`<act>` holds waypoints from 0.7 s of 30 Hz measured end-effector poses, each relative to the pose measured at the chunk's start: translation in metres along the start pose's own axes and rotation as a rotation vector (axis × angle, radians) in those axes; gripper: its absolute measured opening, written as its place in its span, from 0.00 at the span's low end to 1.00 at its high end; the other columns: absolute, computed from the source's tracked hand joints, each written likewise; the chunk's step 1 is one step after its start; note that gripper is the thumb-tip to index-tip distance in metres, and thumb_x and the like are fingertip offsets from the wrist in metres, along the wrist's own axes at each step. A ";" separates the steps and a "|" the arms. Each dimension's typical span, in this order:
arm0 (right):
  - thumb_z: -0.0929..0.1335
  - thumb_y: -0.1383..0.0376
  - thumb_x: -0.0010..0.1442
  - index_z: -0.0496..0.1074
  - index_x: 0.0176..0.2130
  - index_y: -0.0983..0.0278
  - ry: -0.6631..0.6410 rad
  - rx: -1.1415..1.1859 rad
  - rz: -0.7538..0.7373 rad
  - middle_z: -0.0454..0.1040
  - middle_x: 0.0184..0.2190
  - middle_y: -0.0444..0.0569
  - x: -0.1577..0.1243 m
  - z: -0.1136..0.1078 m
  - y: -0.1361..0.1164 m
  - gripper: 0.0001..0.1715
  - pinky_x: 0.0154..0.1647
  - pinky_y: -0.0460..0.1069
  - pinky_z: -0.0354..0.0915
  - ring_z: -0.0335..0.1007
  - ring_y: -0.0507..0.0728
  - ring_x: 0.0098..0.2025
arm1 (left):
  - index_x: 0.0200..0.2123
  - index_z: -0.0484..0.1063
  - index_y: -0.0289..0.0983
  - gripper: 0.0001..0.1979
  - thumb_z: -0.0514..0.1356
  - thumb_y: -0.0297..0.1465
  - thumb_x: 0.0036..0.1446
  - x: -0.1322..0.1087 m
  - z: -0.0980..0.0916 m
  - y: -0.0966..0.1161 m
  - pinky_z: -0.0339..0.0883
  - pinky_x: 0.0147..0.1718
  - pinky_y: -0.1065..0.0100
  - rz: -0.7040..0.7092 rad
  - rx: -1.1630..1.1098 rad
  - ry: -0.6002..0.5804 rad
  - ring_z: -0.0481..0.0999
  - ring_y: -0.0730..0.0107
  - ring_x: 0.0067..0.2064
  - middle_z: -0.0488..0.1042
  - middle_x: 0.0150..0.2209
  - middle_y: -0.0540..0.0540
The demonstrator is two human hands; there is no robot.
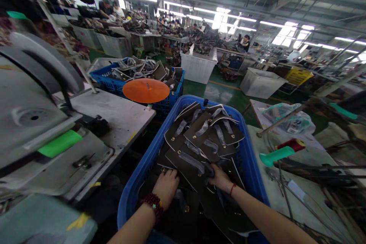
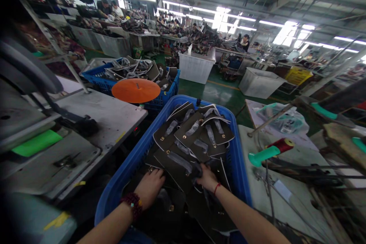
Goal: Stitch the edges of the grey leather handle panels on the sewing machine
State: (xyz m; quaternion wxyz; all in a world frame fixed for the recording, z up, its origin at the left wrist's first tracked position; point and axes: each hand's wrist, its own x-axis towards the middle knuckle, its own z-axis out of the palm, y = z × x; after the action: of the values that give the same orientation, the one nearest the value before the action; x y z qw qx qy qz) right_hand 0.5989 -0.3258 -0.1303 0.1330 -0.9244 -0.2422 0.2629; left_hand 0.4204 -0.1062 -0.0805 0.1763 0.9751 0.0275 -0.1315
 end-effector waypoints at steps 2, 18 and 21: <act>0.67 0.73 0.50 0.72 0.44 0.66 -0.008 0.005 -0.015 0.76 0.42 0.52 -0.009 -0.005 -0.003 0.19 0.42 0.47 0.64 0.74 0.60 0.45 | 0.40 0.75 0.33 0.17 0.52 0.17 0.53 -0.003 -0.002 0.004 0.66 0.49 0.47 0.015 0.005 -0.007 0.72 0.50 0.51 0.75 0.47 0.36; 0.66 0.75 0.47 0.77 0.34 0.66 -0.274 -0.033 -0.317 0.79 0.34 0.49 -0.065 -0.015 -0.033 0.13 0.36 0.44 0.64 0.75 0.57 0.36 | 0.41 0.77 0.39 0.12 0.53 0.26 0.65 -0.007 -0.023 0.002 0.46 0.67 0.52 0.455 0.196 0.354 0.55 0.58 0.68 0.54 0.69 0.49; 0.67 0.75 0.46 0.76 0.33 0.67 -0.267 -0.025 -0.316 0.79 0.36 0.51 -0.060 -0.006 -0.035 0.12 0.38 0.46 0.64 0.75 0.59 0.38 | 0.41 0.77 0.38 0.11 0.54 0.26 0.64 0.001 -0.020 -0.005 0.41 0.68 0.49 0.468 0.134 0.322 0.50 0.55 0.70 0.53 0.69 0.47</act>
State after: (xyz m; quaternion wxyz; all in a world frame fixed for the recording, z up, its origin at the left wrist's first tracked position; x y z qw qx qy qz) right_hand 0.5446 -0.3277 -0.0869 0.1277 -0.8333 -0.4030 0.3561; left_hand 0.4260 -0.0947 -0.0641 0.1305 0.9728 -0.1791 0.0679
